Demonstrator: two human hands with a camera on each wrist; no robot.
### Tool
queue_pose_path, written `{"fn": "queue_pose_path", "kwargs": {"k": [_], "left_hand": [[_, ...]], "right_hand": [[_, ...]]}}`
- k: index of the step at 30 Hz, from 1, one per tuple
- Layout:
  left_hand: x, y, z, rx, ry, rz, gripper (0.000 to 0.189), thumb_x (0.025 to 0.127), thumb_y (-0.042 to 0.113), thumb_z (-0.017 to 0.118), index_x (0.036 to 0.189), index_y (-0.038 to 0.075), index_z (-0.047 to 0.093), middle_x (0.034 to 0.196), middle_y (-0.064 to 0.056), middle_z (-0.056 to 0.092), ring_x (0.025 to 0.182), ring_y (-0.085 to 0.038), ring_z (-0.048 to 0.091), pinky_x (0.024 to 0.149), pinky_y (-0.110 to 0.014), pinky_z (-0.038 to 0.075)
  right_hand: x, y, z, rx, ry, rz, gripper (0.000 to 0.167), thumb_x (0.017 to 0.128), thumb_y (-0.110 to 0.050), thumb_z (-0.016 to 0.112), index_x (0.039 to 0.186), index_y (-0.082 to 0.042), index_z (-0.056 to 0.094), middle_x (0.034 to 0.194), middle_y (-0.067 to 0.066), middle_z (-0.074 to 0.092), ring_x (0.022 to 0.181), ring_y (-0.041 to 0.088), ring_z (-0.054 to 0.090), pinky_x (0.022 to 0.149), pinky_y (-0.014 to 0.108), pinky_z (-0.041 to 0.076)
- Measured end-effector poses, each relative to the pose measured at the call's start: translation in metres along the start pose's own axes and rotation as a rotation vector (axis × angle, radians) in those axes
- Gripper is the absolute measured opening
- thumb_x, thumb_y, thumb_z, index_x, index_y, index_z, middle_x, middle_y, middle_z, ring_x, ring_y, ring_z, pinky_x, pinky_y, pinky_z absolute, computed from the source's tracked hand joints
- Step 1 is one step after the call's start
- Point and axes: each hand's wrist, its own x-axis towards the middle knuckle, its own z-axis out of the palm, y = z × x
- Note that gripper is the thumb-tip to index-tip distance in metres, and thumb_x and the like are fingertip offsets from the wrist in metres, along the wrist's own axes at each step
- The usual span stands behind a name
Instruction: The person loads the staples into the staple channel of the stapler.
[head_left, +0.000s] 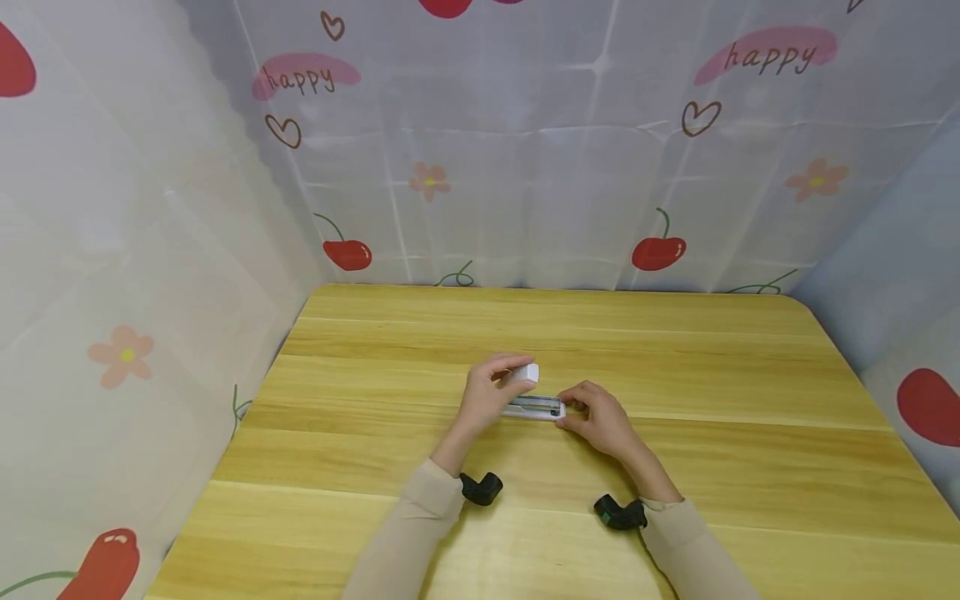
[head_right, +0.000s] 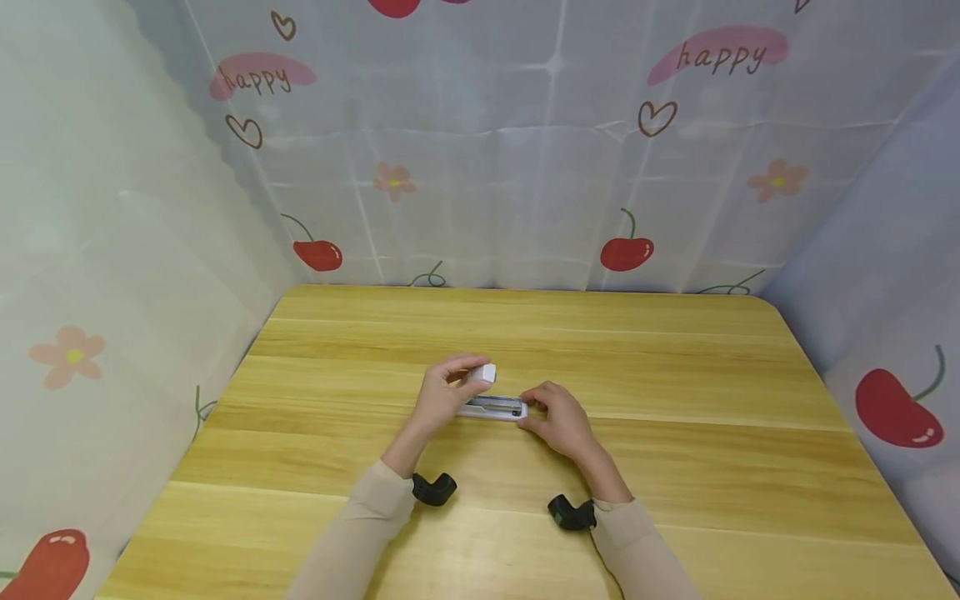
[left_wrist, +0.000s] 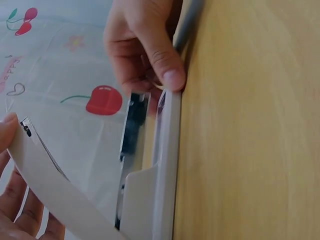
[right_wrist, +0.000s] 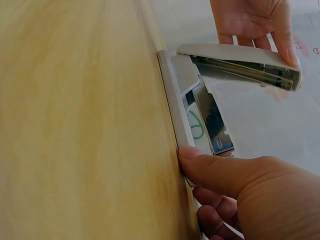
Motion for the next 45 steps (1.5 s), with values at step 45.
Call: {"fn": "queue_pose_path", "kwargs": {"k": [45], "left_hand": [[-0.002,-0.016,0.035,0.326,-0.021,-0.008,0.051,0.078,0.020,0.083,0.126,0.014,0.066,0.131,-0.006,0.060,0.119,-0.029,0.056,0.088,-0.041,0.053]], "right_hand": [[0.003,0.002,0.007,-0.010,0.010,0.011,0.027,0.079,-0.016,0.081,0.102,-0.007,0.072,0.090,0.001,0.062,0.081,0.014,0.049,0.070,0.029,0.042]]}}
